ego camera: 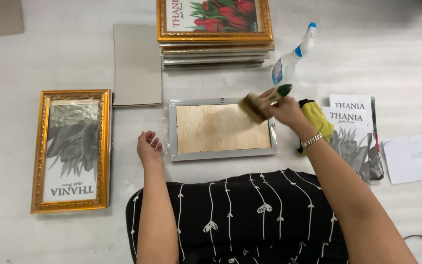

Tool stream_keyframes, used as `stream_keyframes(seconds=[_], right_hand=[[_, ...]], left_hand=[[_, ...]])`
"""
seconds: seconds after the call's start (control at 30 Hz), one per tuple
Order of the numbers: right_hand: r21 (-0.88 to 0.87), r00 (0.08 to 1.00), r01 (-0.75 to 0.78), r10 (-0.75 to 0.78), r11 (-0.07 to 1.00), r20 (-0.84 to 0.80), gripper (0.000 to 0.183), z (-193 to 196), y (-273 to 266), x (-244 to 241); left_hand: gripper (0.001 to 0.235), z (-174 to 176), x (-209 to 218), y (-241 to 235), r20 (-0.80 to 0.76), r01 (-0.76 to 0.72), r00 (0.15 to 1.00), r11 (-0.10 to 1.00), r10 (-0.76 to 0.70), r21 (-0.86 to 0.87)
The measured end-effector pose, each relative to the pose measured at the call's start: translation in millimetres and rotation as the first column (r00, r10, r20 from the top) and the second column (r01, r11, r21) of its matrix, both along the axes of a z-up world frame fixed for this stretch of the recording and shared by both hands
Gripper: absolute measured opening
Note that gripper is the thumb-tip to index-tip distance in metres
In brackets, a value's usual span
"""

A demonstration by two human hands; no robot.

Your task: Cleaning a picture frame and its glass using a brush, spray, and cloth

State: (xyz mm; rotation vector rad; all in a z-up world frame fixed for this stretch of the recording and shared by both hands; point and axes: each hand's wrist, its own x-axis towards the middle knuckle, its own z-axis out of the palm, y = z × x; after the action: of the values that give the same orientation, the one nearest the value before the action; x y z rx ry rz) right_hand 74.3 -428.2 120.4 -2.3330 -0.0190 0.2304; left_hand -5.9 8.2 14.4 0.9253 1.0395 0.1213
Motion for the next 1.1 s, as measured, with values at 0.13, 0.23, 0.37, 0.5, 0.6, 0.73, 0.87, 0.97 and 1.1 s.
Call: stream_keyframes(seconds=[0.13,0.23,0.37,0.5,0.6,0.73,0.87,0.97,1.1], right_hand=[[0.315,0.854,-0.090,0.236,0.945,-0.464,0.043,14,43,-26],[0.262,0.838,-0.142,0.257,0.954,-0.482,0.040,-16,32,-9],[0.029,0.970,0.039,-0.031,0.999,-0.241,0.042,-32,19,30],[-0.228,0.995,-0.043,0.061,0.973,0.073,0.035,-15,50,28],[0.476,0.950,-0.234,0.304,0.848,-0.073,0.042,-17,90,-5],[0.417,0.832,-0.269,0.428,0.868,-0.353,0.039,-22,124,-15],[0.241,0.940,-0.203,0.257,0.949,-0.223,0.042,-42,115,27],[0.003,0.993,-0.111,0.110,0.994,0.039,0.033,-24,122,39],[0.203,0.948,-0.295,0.313,0.934,-0.062,0.046,-20,147,24]], left_hand=[[0.024,3,-2,-1,-0.007,0.000,1.000,1.000,-0.001,-0.012],[0.024,-2,1,0,0.003,0.009,1.000,1.000,-0.009,-0.021],[0.025,-12,2,2,0.008,0.022,1.000,0.999,-0.022,-0.028],[0.025,5,-2,-3,0.004,0.017,1.000,0.999,-0.017,-0.034],[0.025,11,0,-4,-0.001,0.021,1.000,0.999,-0.021,-0.040],[0.026,-9,2,1,0.012,0.036,0.999,0.999,-0.035,-0.041],[0.027,-9,3,0,0.025,0.037,0.999,0.998,-0.036,-0.049],[0.026,-7,2,-1,0.022,0.036,0.999,0.998,-0.035,-0.050],[0.026,-5,3,-2,0.039,0.033,0.999,0.998,-0.031,-0.062]])
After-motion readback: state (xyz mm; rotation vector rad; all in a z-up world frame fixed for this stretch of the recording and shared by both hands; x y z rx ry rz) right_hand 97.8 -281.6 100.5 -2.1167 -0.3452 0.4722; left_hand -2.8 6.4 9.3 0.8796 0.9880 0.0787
